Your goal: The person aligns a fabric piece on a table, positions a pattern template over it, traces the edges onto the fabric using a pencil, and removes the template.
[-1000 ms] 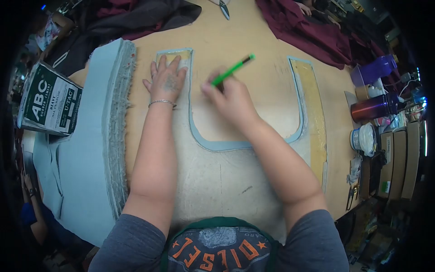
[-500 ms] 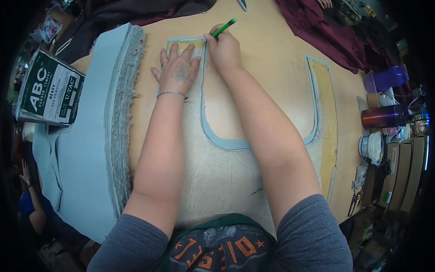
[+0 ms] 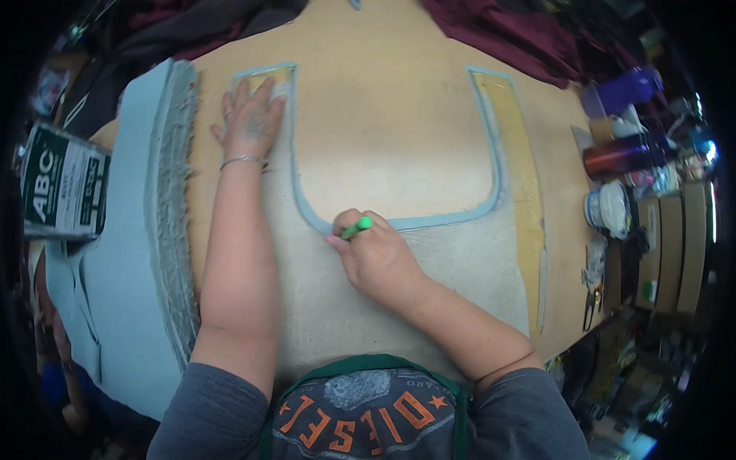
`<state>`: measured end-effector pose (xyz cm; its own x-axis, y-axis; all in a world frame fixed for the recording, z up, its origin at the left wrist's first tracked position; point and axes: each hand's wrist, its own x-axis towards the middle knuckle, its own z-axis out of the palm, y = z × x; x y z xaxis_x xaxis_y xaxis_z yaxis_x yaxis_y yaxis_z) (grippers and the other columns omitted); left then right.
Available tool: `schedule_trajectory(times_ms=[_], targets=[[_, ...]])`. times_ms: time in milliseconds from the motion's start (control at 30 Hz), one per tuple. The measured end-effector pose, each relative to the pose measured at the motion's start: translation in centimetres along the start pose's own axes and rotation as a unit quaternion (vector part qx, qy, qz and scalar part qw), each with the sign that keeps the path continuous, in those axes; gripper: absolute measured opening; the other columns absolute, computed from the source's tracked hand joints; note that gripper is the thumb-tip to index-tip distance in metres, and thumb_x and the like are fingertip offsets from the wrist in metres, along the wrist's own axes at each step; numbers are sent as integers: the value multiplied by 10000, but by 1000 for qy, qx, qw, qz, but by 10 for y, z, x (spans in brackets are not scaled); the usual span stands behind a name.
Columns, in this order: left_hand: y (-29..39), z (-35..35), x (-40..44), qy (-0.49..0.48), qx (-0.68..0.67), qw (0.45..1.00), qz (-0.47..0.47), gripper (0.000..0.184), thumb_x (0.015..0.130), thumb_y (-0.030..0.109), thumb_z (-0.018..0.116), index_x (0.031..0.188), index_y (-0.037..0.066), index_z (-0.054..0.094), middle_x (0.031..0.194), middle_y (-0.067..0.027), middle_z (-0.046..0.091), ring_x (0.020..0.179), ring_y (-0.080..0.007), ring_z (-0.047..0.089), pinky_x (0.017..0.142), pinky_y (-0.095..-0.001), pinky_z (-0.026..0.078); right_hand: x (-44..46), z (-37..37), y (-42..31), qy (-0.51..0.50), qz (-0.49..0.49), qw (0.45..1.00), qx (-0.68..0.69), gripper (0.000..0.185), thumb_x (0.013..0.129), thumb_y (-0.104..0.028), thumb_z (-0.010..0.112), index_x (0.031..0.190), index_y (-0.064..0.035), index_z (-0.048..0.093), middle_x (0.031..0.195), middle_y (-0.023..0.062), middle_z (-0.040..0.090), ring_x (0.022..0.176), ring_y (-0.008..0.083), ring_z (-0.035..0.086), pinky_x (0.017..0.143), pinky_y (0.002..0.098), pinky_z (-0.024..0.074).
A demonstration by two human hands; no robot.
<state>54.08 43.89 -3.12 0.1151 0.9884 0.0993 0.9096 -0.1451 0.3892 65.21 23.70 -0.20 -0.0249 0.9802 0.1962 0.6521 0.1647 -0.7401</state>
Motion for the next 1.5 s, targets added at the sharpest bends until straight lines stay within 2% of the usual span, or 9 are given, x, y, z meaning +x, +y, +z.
schedule_trajectory(times_ms=[133, 233, 467, 767, 900, 1033, 1233, 1433, 1500], targets=[[2, -1, 2, -15, 15, 1000, -6, 439, 825, 386, 481, 1246, 270, 437, 1395, -61, 249, 1291, -323, 179, 956, -644, 142, -22, -41, 27, 66, 11, 996, -53, 148, 769, -54, 579, 855, -12, 465, 775, 114, 536, 715, 287, 517, 671, 357, 431], [3, -3, 3, -19, 26, 999, -13, 445, 824, 392, 483, 1251, 282, 430, 1397, -49, 246, 1292, -314, 180, 954, -647, 141, -43, -68, 61, 96, 151, 983, 35, 120, 794, -47, 565, 863, -17, 471, 787, 92, 554, 749, 222, 549, 708, 312, 437], [5, -4, 3, -30, 38, 999, -15, 456, 824, 410, 481, 1262, 296, 417, 1402, -39, 236, 1294, -303, 181, 948, -646, 152, -56, -134, 109, 102, 226, 946, 207, 107, 835, -55, 541, 855, -32, 438, 811, 61, 560, 790, 127, 557, 739, 269, 440], [0, 1, 5, -18, 46, 999, -2, 457, 828, 426, 464, 1262, 293, 417, 1399, -45, 242, 1288, -309, 192, 937, -655, 156, -60, -133, 114, 104, 208, 953, 195, 103, 837, -51, 535, 865, -31, 439, 803, 57, 551, 787, 130, 558, 727, 265, 445], [1, 1, 6, -14, 39, 999, -5, 448, 825, 413, 474, 1252, 287, 431, 1394, -51, 250, 1283, -320, 198, 936, -659, 154, -51, -134, 95, 74, 197, 976, 52, 84, 828, -52, 551, 832, -32, 471, 767, 36, 541, 734, 115, 540, 700, 250, 440], [1, 1, 4, -10, 24, 1000, 0, 444, 820, 402, 484, 1245, 278, 441, 1387, -60, 262, 1281, -331, 197, 938, -660, 150, -34, -105, 67, 32, 179, 982, 45, 111, 812, -79, 581, 831, -36, 480, 715, 29, 527, 699, 101, 529, 637, 247, 436], [-1, 3, 2, 10, -2, 1000, 2, 438, 810, 384, 501, 1230, 265, 460, 1380, -78, 276, 1282, -340, 191, 950, -650, 139, 11, -38, 15, -110, 51, 991, 53, 147, 764, -70, 589, 850, -16, 482, 736, 155, 540, 677, 302, 551, 631, 355, 447], [0, 3, 1, 20, -24, 1000, 2, 432, 799, 367, 522, 1216, 263, 478, 1373, -80, 287, 1282, -340, 194, 957, -642, 127, 59, 9, -2, -73, 5, 994, 80, 154, 772, -100, 575, 857, -9, 486, 768, 179, 560, 731, 355, 555, 650, 407, 435], [0, 3, 1, 17, -25, 1000, 1, 432, 797, 364, 525, 1215, 262, 480, 1372, -81, 290, 1282, -338, 193, 959, -640, 124, 86, 16, 1, -16, 11, 998, 67, 160, 775, -111, 570, 865, -4, 493, 775, 194, 570, 739, 366, 557, 660, 415, 434]])
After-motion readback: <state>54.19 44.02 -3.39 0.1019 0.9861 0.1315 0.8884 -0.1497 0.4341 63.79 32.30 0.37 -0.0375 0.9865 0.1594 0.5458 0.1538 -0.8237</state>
